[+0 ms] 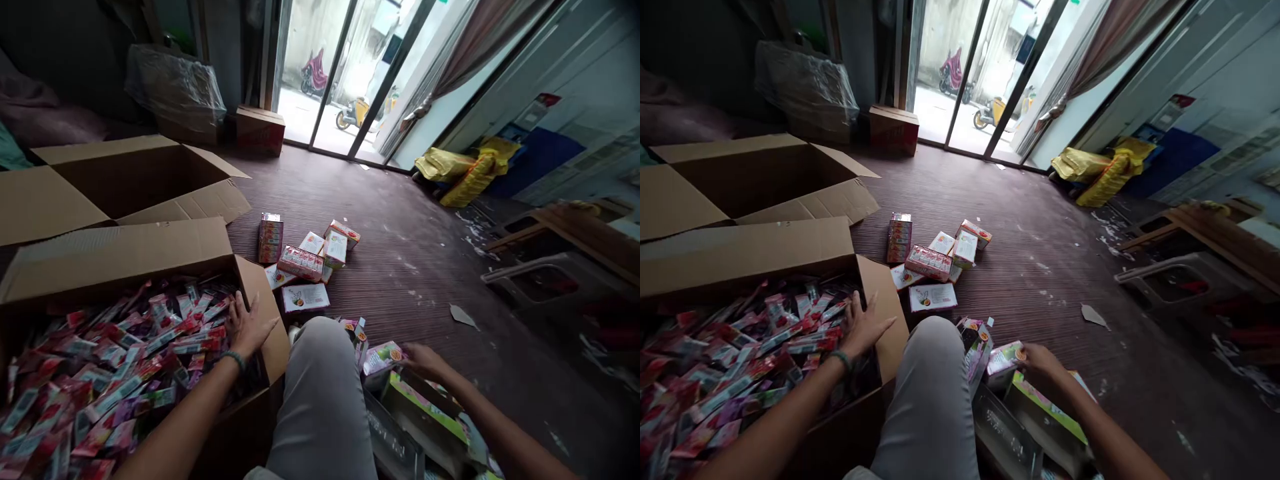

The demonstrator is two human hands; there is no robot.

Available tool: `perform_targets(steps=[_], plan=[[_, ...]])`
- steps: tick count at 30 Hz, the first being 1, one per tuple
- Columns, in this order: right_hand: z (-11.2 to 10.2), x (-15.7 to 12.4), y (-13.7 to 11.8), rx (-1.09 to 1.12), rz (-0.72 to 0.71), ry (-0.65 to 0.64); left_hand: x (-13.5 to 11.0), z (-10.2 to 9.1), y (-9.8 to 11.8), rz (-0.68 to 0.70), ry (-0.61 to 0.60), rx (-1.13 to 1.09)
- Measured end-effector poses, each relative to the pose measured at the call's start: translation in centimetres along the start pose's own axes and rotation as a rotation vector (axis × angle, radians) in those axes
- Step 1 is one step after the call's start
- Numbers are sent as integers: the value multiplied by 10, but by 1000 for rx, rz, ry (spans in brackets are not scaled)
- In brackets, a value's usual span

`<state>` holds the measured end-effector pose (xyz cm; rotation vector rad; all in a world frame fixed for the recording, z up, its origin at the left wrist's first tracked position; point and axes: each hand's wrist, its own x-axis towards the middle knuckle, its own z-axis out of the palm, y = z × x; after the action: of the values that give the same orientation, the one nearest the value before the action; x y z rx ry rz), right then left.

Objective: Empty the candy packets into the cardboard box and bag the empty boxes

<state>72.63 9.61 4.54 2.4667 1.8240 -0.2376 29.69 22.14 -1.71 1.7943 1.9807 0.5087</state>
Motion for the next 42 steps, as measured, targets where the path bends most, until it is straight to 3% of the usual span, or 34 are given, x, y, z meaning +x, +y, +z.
perform_targets(steps=[1,4,9,13,17,23,29,36,39,42], plan=[[1,28,-22,-66,-79,-84,5,11,8,-60,-35,13],[12,110,-95,-187,-336,-77,13,35,14,-127,-11,77],[69,221,-195,-159,-500,-162,14,47,7,-124,32,161],[119,282,-231,-153,-546,-215,15,54,4,-80,82,133],[154,315,-235,-169,-474,-290,15,57,3,-57,103,107],[174,317,-201,-178,-358,-404,15,53,7,-79,86,121],[178,263,-166,-81,-304,-309,15,49,12,-91,66,119],[198,183,-167,-14,-248,3,16,44,14,-108,21,84],[204,174,-169,-1,-215,8,16,44,12,-110,4,50],[198,175,-171,-7,-223,-76,16,44,11,-113,7,18]])
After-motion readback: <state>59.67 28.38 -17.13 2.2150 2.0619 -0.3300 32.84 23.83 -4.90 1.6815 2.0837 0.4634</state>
